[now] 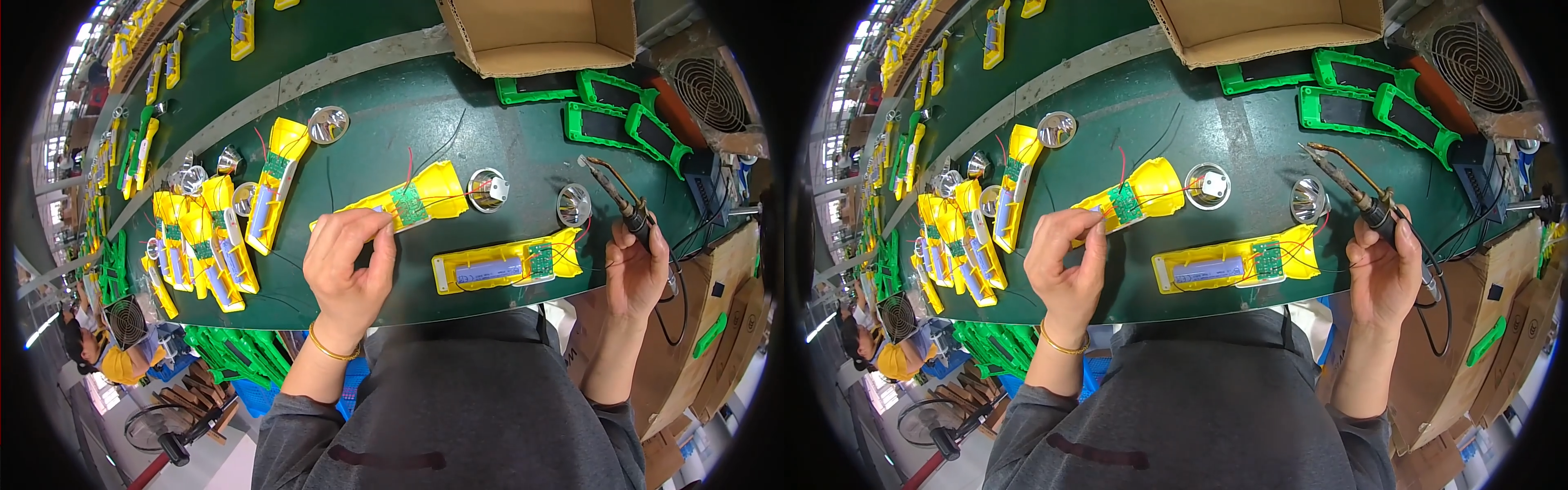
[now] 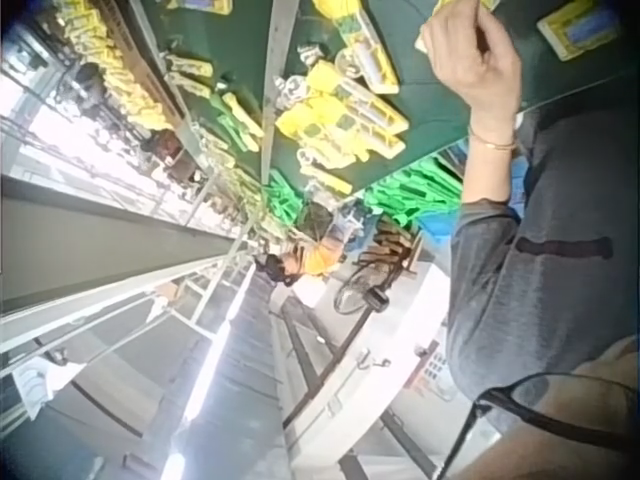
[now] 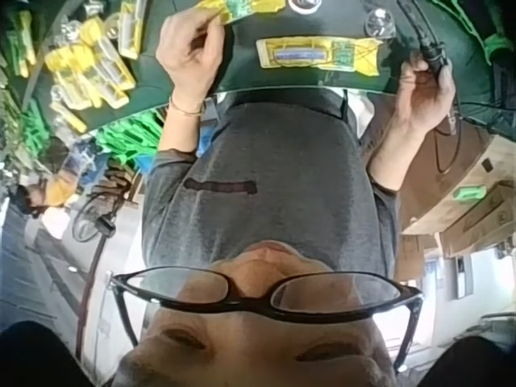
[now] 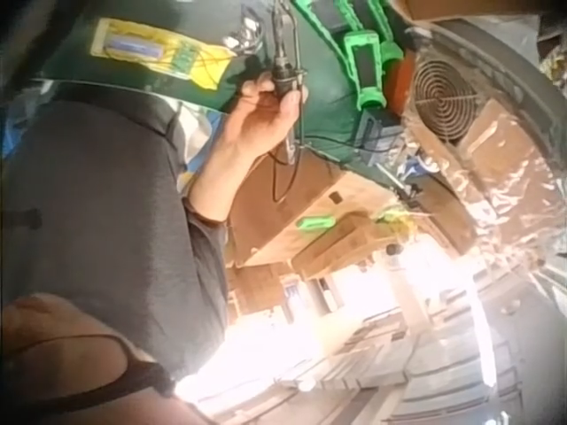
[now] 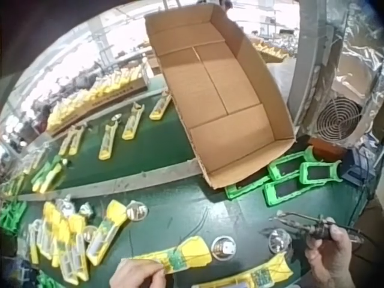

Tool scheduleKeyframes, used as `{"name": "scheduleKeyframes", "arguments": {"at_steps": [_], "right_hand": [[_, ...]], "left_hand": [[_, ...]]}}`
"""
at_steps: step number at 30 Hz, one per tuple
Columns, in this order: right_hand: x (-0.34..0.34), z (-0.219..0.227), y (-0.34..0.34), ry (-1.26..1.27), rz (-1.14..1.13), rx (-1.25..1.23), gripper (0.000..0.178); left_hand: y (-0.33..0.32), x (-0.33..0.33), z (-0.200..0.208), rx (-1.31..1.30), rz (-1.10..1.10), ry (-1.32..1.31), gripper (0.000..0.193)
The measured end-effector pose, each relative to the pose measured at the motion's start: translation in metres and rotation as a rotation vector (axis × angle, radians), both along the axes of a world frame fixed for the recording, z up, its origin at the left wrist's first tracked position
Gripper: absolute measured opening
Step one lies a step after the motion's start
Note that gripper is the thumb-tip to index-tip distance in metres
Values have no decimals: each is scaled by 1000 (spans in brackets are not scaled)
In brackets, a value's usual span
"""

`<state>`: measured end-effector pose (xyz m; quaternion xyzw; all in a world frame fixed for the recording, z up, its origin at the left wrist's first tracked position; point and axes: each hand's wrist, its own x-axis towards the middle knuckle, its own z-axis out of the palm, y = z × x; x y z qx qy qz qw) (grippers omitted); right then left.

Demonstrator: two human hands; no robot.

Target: Soldering electronic components and wires onto circuit boards for flashlight assembly on a production line.

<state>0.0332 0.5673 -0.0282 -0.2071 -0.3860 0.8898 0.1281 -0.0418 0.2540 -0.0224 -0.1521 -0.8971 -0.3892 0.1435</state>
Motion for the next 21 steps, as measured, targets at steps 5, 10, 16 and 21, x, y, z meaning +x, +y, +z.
{"name": "scheduleKeyframes", "arguments": {"at_steps": [5, 10, 16, 21], "right_hand": [[2, 1, 1, -1, 7, -1, 28], [5, 4, 1, -7, -11, -52, 32], [-1, 6, 2, 61, 59, -47, 29], [8, 9, 6, 53, 22, 8, 28]], "left_hand": [[3, 2, -4, -70, -23, 23, 15], [8, -2, -6, -54, -25, 37, 15], [12, 14, 13, -108, 24, 40, 22], [41, 48, 39, -93, -377, 42, 31]]}}
